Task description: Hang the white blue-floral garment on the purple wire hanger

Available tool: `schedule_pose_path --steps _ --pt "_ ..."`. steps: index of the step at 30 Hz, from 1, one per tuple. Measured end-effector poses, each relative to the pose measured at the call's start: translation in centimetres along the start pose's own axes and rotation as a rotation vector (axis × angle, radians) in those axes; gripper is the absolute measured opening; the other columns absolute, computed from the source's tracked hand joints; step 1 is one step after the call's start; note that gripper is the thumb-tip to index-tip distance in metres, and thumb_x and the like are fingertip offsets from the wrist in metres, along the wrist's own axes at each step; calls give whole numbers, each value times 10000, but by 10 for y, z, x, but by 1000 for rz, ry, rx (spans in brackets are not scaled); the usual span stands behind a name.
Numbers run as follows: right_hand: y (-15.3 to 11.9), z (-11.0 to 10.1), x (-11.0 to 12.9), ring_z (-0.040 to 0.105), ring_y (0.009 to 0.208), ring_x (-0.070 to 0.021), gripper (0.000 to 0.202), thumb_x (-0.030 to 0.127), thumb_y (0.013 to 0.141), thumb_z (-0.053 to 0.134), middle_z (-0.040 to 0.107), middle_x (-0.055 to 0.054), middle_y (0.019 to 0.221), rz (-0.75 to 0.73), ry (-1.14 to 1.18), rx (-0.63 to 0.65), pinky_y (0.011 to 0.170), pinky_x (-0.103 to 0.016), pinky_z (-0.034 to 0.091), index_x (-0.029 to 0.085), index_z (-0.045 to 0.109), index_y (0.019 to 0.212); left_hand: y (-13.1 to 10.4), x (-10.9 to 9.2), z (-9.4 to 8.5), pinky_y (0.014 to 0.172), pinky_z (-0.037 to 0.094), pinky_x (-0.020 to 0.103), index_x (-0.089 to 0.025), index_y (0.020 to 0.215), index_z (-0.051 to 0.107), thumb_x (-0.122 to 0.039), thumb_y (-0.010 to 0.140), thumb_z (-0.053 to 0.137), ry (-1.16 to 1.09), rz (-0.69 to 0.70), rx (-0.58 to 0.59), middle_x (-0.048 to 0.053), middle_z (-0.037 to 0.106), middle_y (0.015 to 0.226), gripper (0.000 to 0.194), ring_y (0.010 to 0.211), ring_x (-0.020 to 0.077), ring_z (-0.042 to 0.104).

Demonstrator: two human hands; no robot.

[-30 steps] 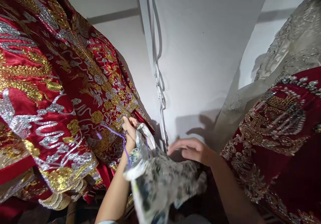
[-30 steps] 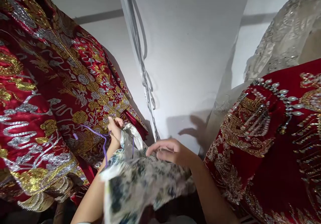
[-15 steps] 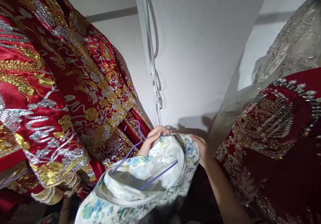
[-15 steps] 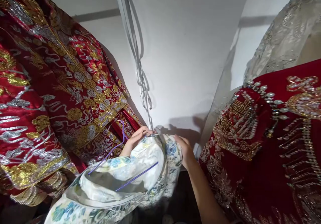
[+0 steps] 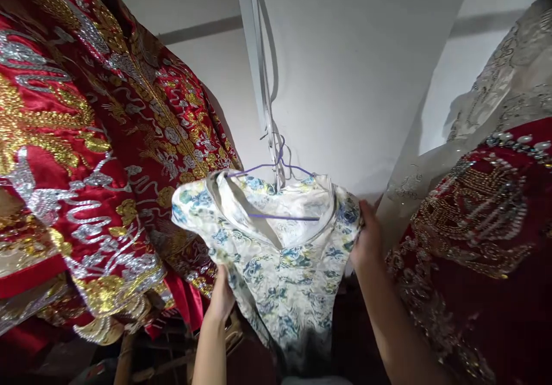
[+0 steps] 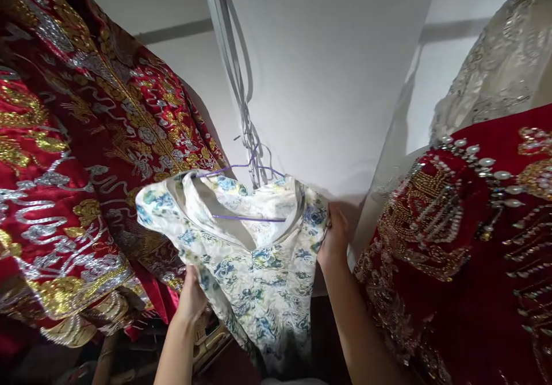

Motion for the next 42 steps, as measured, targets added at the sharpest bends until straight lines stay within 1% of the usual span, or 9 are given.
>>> schedule_pose_path --steps 4,9,16,21,26,30,33,37,42 --pt "-5 -28 -16 675 861 -208 337 502 766 692 690 -7 874 -110 -118 -87 714 -307 539 206 643 921 -23 24 14 1170 335 464 -191 1323 600 -542 611 853 175 -75 200 148 661 1289 833 1328 341 520" --pt "-23 -77 -41 574 925 -203 320 466 820 653 591 -42 1042 -328 -450 -165 747 -299 477 241 544 1020 -39 35 33 1189 286 475 -184 1398 535 -538 714 780 219 -58 251 164 622 1347 808 1397 336 442" --pt "-109 -34 -141 522 619 -173 368 565 945 496 527 16 636 217 -706 773 627 -305 425 222 530 815 -36 43 47 1216 226 467 -166 1338 588 -546 702 785 246 -143 321 171 572 1413 767 1421 341 409" --pt "-118 -9 -136 426 576 -137 454 579 959 468 426 40 587 126 -787 826 563 -275 321 216 435 688 -32 46 46 1210 248 463 -190 1292 614 -541 682 802 206 -180 360 150 575 1414 728 1407 337 430" --pt "-116 -9 -121 391 559 -133 506 581 940 494 385 37 565 148 -753 821 547 -275 295 213 412 602 -19 47 11 1169 327 463 -214 1287 543 -533 778 718 169 -60 -10 145 579 1370 626 1371 323 467" --pt "-124 -12 -122 412 513 -134 471 569 936 508 471 27 539 231 -740 851 522 -270 301 202 541 642 -38 22 -4 1158 323 461 -241 1235 486 -471 823 681 328 396 -371 132 518 1348 511 1344 308 456" --pt "-134 -6 -123 445 508 -134 459 549 945 499 523 17 534 245 -740 912 528 -264 319 189 611 684 -56 17 32 1126 341 434 -251 1162 524 -397 830 690 461 605 -189 124 523 1283 398 1283 294 481" --pt "-140 6 -118 471 480 -128 416 491 924 541 546 18 504 303 -684 946 520 -256 353 182 635 662 -58 36 85 803 482 344 -251 1080 536 -379 936 525 420 425 225 55 603 895 193 876 236 611" --pt "-114 29 -93 402 370 -98 360 461 852 619 562 22 443 390 -611 858 409 -235 280 173 688 648 -58 29 110 671 400 300 -239 767 464 -327 964 454 448 490 368 13 495 721 217 691 195 501"
Point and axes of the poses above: each hand's wrist, its own y-axis towards the middle knuckle, its own z-axis out of the palm, x = y × z, the point moved 7 cm from there along y, towards the middle knuckle
